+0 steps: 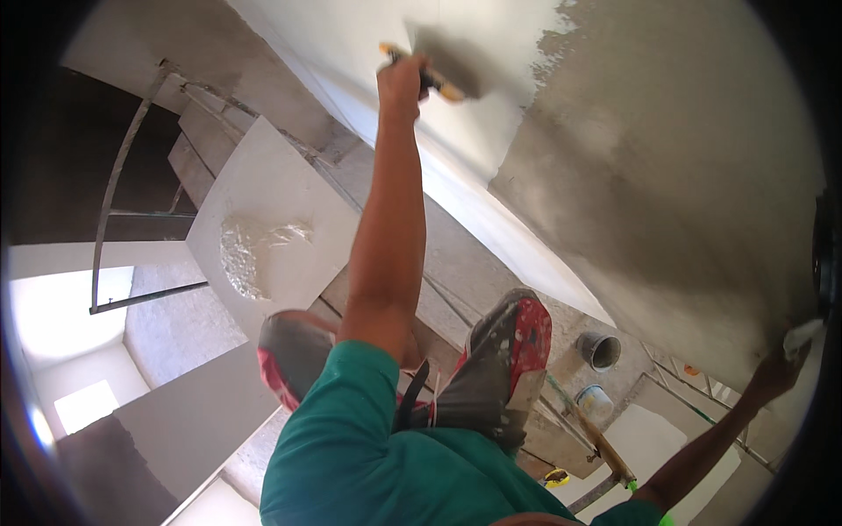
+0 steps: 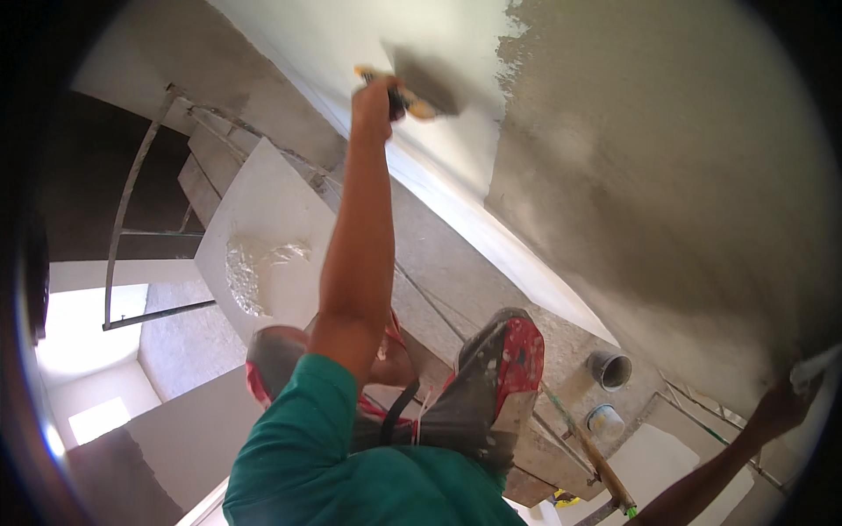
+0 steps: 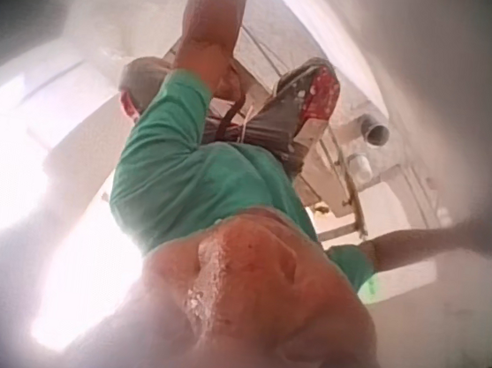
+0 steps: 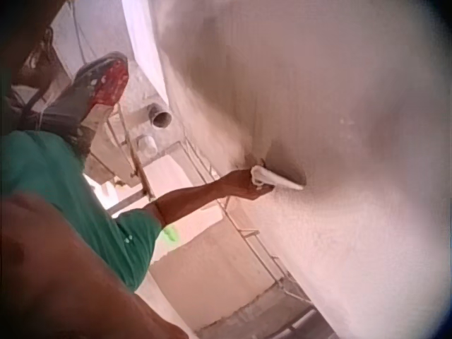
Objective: The person applies plaster to a ceiling using a trowel and a hawk. They repeatedly scoop plaster from the hawk and spread it across the ceiling surface in smooth strokes.
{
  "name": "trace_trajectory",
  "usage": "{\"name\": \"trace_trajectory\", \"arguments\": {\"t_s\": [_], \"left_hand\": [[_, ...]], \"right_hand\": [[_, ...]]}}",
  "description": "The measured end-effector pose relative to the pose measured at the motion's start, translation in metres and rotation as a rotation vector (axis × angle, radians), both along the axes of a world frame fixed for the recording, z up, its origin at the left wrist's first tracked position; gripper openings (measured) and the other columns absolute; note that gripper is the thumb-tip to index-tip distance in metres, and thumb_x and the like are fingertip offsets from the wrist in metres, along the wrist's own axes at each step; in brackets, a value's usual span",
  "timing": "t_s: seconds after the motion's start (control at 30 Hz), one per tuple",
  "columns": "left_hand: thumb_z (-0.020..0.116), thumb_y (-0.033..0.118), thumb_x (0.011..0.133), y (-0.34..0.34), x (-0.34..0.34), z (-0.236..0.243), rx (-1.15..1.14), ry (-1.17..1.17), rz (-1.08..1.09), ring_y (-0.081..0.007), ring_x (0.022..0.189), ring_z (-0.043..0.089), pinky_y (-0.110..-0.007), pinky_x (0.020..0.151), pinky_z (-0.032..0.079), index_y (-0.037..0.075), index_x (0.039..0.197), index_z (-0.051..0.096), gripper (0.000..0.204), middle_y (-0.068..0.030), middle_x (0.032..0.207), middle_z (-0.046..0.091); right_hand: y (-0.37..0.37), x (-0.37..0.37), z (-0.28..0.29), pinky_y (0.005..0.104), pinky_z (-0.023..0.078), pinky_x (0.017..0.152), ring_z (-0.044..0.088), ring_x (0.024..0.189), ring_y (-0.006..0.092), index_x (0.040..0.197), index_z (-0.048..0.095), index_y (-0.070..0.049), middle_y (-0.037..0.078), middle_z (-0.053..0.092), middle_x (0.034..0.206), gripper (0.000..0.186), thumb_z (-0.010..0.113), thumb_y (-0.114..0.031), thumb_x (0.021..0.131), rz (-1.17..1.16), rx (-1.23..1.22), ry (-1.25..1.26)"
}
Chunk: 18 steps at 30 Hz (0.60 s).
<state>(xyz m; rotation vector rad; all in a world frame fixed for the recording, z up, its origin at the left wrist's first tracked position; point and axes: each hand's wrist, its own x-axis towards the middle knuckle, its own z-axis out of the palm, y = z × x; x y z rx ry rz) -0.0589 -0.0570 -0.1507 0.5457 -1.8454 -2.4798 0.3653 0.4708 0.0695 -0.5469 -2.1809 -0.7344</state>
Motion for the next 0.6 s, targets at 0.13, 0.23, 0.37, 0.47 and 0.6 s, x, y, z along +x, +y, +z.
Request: {"name": "trace_trajectory", "arguments": {"t_s": [0.13, 0.23, 0.37, 0.47, 0.6], "left_hand": [[0.056, 0.017, 0.076, 0.027, 0.003, 0.158, -0.114, 0.111, -0.142, -0.015, 0.044, 0.047, -0.027, 0.038, 0.034, 0.004, 0.071, 0.054, 0.014, -0.0065, 0.058, 0.051], [0.048, 0.019, 0.082, 0.018, 0.035, 0.262, -0.207, 0.299, -0.138, -0.0148, 0.044, 0.047, -0.028, 0.039, 0.031, 0.008, 0.062, 0.049, 0.022, -0.0036, 0.053, 0.048], [0.051, 0.019, 0.081, -0.01, 0.053, 0.262, -0.188, 0.368, -0.093, -0.0156, 0.047, 0.048, -0.028, 0.041, 0.034, 0.006, 0.065, 0.049, 0.02, -0.0052, 0.057, 0.049], [0.06, 0.016, 0.076, -0.031, 0.033, 0.124, -0.028, 0.243, -0.035, -0.016, 0.056, 0.054, -0.026, 0.046, 0.043, 0.001, 0.082, 0.055, 0.017, -0.0077, 0.072, 0.055], [0.062, 0.004, 0.072, -0.064, 0.059, -0.083, 0.161, -0.016, -0.019, -0.02, 0.079, 0.059, -0.031, 0.069, 0.05, -0.001, 0.096, 0.055, 0.026, -0.0084, 0.089, 0.058]], "right_hand": [[-0.034, -0.009, 0.005, 0.0338, 0.047, 0.083, 0.06, 0.1, 0.0252, 0.12, 0.052, -0.006, 0.013, 0.06, 0.113, 0.039, 0.06, -0.014, 0.083, 0.022, -0.346, 0.146], [-0.041, -0.023, 0.006, 0.0336, 0.047, 0.082, 0.06, 0.099, 0.0241, 0.12, 0.052, -0.006, 0.012, 0.061, 0.112, 0.038, 0.06, -0.015, 0.083, 0.082, -0.355, 0.151], [-0.047, -0.03, 0.001, 0.0327, 0.048, 0.08, 0.061, 0.098, 0.0228, 0.117, 0.055, -0.008, 0.009, 0.061, 0.111, 0.038, 0.062, -0.02, 0.082, 0.135, -0.362, 0.106], [-0.019, -0.007, 0.005, 0.032, 0.048, 0.078, 0.061, 0.096, 0.0221, 0.116, 0.056, -0.008, 0.008, 0.062, 0.111, 0.039, 0.063, -0.025, 0.082, -0.082, -0.12, -0.003], [0.002, 0.01, 0.009, 0.0293, 0.049, 0.078, 0.062, 0.093, 0.0198, 0.109, 0.064, -0.019, 0.007, 0.059, 0.117, 0.025, 0.058, -0.025, 0.086, -0.113, 0.188, -0.194]]}}
